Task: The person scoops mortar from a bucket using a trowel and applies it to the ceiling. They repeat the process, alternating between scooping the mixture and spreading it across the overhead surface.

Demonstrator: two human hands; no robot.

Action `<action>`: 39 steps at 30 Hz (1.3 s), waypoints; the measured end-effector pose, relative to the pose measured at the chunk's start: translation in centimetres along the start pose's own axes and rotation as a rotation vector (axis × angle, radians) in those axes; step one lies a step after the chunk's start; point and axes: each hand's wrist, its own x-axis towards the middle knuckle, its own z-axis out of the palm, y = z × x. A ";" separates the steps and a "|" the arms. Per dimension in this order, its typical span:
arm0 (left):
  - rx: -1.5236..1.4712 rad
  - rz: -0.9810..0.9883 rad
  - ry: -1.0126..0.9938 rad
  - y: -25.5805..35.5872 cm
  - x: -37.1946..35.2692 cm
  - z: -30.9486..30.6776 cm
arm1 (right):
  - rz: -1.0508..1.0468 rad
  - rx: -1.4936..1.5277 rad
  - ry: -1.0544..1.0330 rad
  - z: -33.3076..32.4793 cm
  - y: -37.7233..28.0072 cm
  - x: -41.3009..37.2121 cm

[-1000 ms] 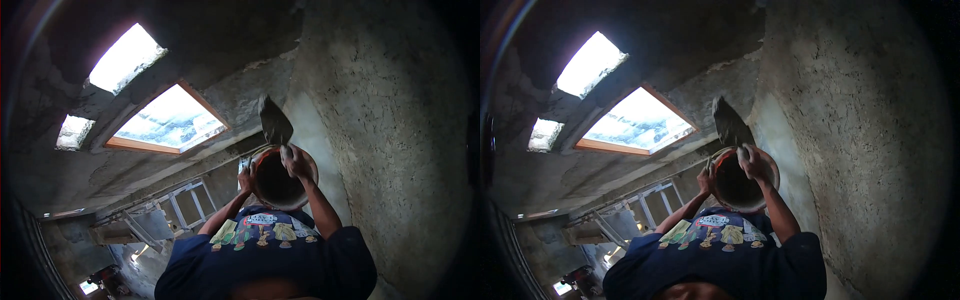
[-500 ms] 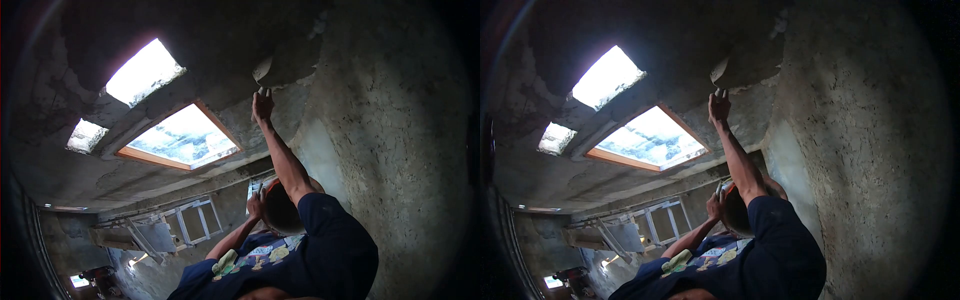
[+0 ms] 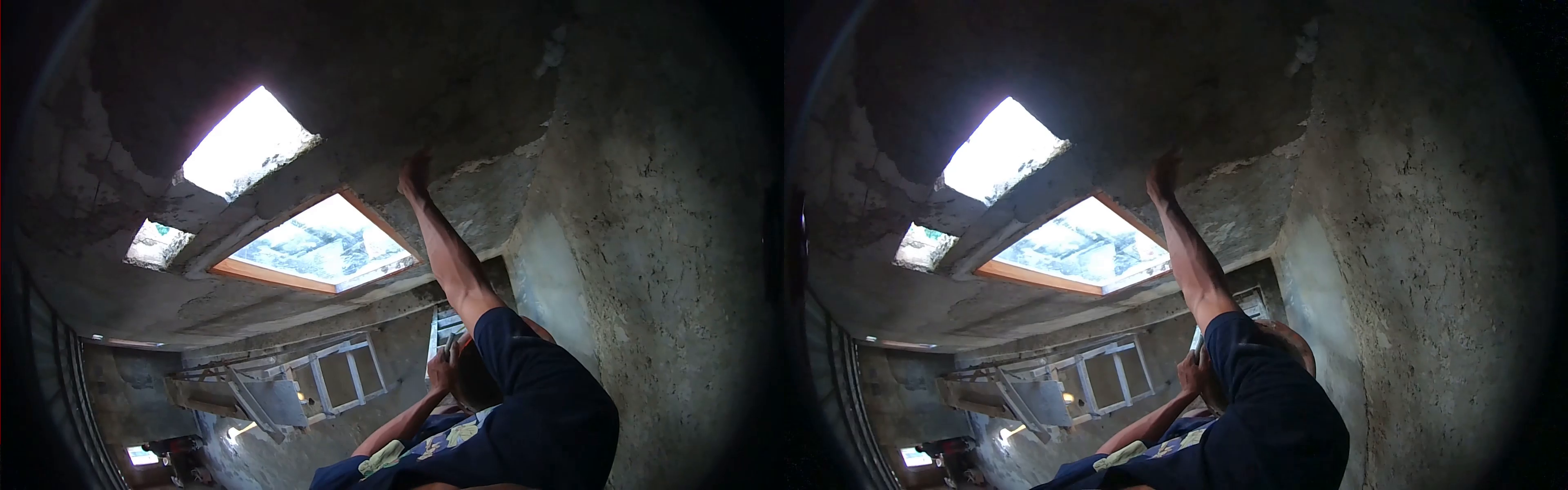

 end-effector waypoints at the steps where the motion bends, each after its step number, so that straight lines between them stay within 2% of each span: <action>1: -0.006 -0.017 -0.013 -0.1 0.0 0.1 | -0.001 0.023 -0.002 3.7 4.5 1.5; 2: -0.012 -0.033 -0.024 0.1 0.0 0.0 | -0.003 0.048 -0.002 8.6 7.0 3.2; 3: -0.012 -0.034 -0.025 0.4 0.2 -0.2 | -0.003 0.047 -0.003 3.6 4.8 0.6; 5: 0.020 -0.060 -0.033 0.7 0.2 -0.3 | 0.315 0.616 0.104 -4.2 -4.9 -4.5; 6: 0.019 -0.057 -0.039 0.8 0.2 -0.4 | 0.316 0.612 0.110 -4.9 -4.4 -6.2; 11: 0.007 -0.044 -0.014 0.8 0.5 -0.2 | -0.206 0.089 0.295 -8.2 -2.5 -10.5; 17: 0.017 -0.084 -0.054 0.5 0.6 -0.1 | -0.330 -0.001 0.369 -13.4 -1.0 -5.1; 21: -0.002 -0.079 -0.059 1.0 0.6 -0.4 | -0.267 -0.116 0.251 -14.4 0.0 0.0; 23: 0.015 -0.087 -0.069 0.8 0.8 -0.4 | -0.072 -0.108 0.207 -14.2 1.4 0.8; 24: 0.025 -0.092 -0.082 0.8 0.7 -0.4 | -0.067 -0.109 0.202 -14.0 2.5 0.6; 26: 0.025 -0.109 -0.095 0.9 0.9 -0.4 | -0.178 -0.100 0.424 -12.8 5.3 0.2; 27: 0.026 -0.124 -0.108 1.1 0.9 -0.5 | -0.173 -0.103 0.425 -12.8 6.0 -0.1; 29: 0.037 -0.128 -0.109 1.1 1.2 -0.4 | 0.028 -0.057 0.264 -13.9 5.7 -1.6; 32: 0.040 -0.121 -0.092 0.9 1.4 -0.4 | 0.098 -0.011 0.296 -14.5 4.5 -3.9; 36: 0.063 -0.118 -0.102 0.6 0.6 -0.4 | -0.008 0.091 0.366 -14.9 2.0 -3.7; 38: 0.059 -0.115 -0.096 0.5 0.7 -0.3 | -0.324 0.106 0.410 -15.2 0.1 -1.5; 39: 0.052 -0.111 -0.092 0.4 0.6 -0.3 | -0.317 0.103 0.407 -15.2 -0.7 -0.5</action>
